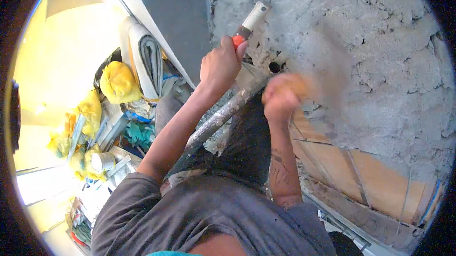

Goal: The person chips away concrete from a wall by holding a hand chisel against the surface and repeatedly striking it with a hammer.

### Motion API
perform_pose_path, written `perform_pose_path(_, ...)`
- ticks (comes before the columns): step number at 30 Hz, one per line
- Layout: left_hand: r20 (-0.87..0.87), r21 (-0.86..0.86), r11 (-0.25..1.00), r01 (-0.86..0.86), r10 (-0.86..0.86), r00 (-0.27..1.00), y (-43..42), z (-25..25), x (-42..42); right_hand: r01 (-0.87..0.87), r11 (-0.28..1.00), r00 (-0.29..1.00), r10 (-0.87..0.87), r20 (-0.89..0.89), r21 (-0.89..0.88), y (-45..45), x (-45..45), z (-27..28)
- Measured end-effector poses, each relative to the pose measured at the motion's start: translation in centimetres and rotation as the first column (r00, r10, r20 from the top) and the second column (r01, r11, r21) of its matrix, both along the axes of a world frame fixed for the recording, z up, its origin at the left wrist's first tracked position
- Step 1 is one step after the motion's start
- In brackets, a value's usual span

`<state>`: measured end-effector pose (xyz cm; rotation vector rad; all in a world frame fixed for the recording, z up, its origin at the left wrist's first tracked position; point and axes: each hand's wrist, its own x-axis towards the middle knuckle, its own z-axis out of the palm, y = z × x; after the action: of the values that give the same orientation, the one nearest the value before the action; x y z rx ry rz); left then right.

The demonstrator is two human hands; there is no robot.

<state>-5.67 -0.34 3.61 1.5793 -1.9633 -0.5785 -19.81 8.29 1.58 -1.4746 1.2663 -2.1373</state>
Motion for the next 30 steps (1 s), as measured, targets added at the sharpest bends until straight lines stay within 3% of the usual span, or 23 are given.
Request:
perform_pose_path(1,0.000,-0.004,1.000,-0.007,0.007,1.000,-0.1,0.0,0.1,0.092,0.933,0.990,-0.049,-0.131,0.347,-0.2,-0.6,-1.8)
perform_pose_path(2,0.002,-0.014,1.000,-0.014,0.014,1.000,0.0,-0.1,0.0,0.173,0.772,0.959,0.011,-0.284,0.612,-0.4,-1.3,-3.6)
perform_pose_path(5,-0.006,-0.051,0.999,-0.018,0.018,1.000,-0.3,0.0,-0.1,-0.014,0.740,0.995,-0.057,0.083,0.673,1.7,0.4,4.4)
perform_pose_path(7,-0.011,-0.052,0.999,-0.009,0.008,1.000,-0.1,-0.1,-0.2,0.059,0.911,0.995,-0.019,-0.103,0.409,3.4,0.0,7.3)
perform_pose_path(8,-0.005,-0.045,0.999,-0.011,0.011,1.000,-0.2,-0.1,-0.2,0.062,0.910,0.994,-0.019,-0.108,0.410,3.7,0.3,8.0)
perform_pose_path(10,-0.002,-0.028,1.000,-0.015,0.015,1.000,0.1,-0.3,-0.2,-0.015,0.998,0.998,0.012,0.054,0.053,4.2,1.1,8.6)
perform_pose_path(11,-0.033,-0.040,0.999,-0.017,0.015,0.999,0.1,-0.3,-0.2,-0.092,0.994,0.996,0.093,0.015,-0.056,3.3,0.1,6.0)
perform_pose_path(13,-0.071,-0.050,0.998,-0.022,0.018,0.997,0.1,-0.2,-0.2,-0.235,0.934,0.953,0.276,0.125,-0.270,0.5,0.8,0.6)
perform_pose_path(14,-0.066,-0.026,1.000,-0.013,0.012,0.998,0.1,-0.1,-0.2,-0.003,0.993,0.966,0.034,-0.258,0.120,-0.4,-1.6,-3.9)
perform_pose_path(16,-0.056,0.006,1.000,-0.013,0.013,0.998,0.1,-0.1,0.0,0.354,0.862,0.757,-0.036,-0.653,0.363,-0.4,-1.6,-3.3)
perform_pose_path(17,-0.046,-0.012,1.000,-0.015,0.014,0.999,0.4,-0.2,-0.1,0.128,0.810,0.969,0.022,-0.247,0.573,0.7,-1.2,-1.5)
perform_pose_path(18,-0.042,-0.042,0.999,-0.021,0.019,0.999,0.3,-0.1,-0.3,-0.163,0.749,0.977,0.033,0.209,0.642,1.1,-0.3,1.7)
perform_pose_path(19,-0.045,-0.054,0.998,-0.030,0.027,0.999,-0.1,0.3,-0.2,-0.102,0.789,0.993,0.043,0.112,0.606,1.7,-0.6,3.5)
perform_pose_path(21,-0.053,-0.016,1.000,-0.017,0.016,0.998,0.3,0.3,-0.1,-0.134,0.952,0.981,0.087,0.175,0.275,3.0,-0.4,5.9)
perform_pose_path(22,-0.053,-0.017,1.000,-0.023,0.022,0.998,0.2,0.2,0.0,-0.140,0.951,0.980,0.093,0.174,0.275,2.8,-0.2,6.5)
perform_pose_path(24,-0.053,-0.025,0.999,-0.029,0.027,0.998,0.2,0.2,-0.1,-0.100,0.995,0.965,0.099,0.244,-0.009,2.7,-0.1,7.3)
perform_pose_path(25,-0.055,-0.026,0.999,-0.031,0.029,0.998,0.2,0.3,-0.2,-0.145,0.989,0.953,0.151,0.264,-0.043,2.0,-0.2,6.0)
perform_pose_path(26,-0.060,-0.011,0.999,-0.030,0.029,0.998,0.3,0.3,-0.3,0.070,0.991,0.984,-0.087,0.153,0.115,0.5,-0.1,1.4)
perform_pose_path(28,-0.067,0.000,0.999,-0.044,0.044,0.997,0.2,0.2,-0.2,0.280,0.930,0.957,-0.290,0.007,0.239,-1.3,0.3,-1.6)
perform_pose_path(29,-0.057,-0.011,0.999,-0.038,0.037,0.998,0.2,-0.1,-0.1,0.257,0.803,0.966,-0.204,-0.158,0.537,-1.1,-0.3,-2.1)
perform_pose_path(30,-0.044,-0.027,0.999,-0.020,0.019,0.999,0.2,-0.2,-0.2,0.268,0.580,0.958,-0.074,-0.278,0.769,-0.8,-0.4,-1.9)
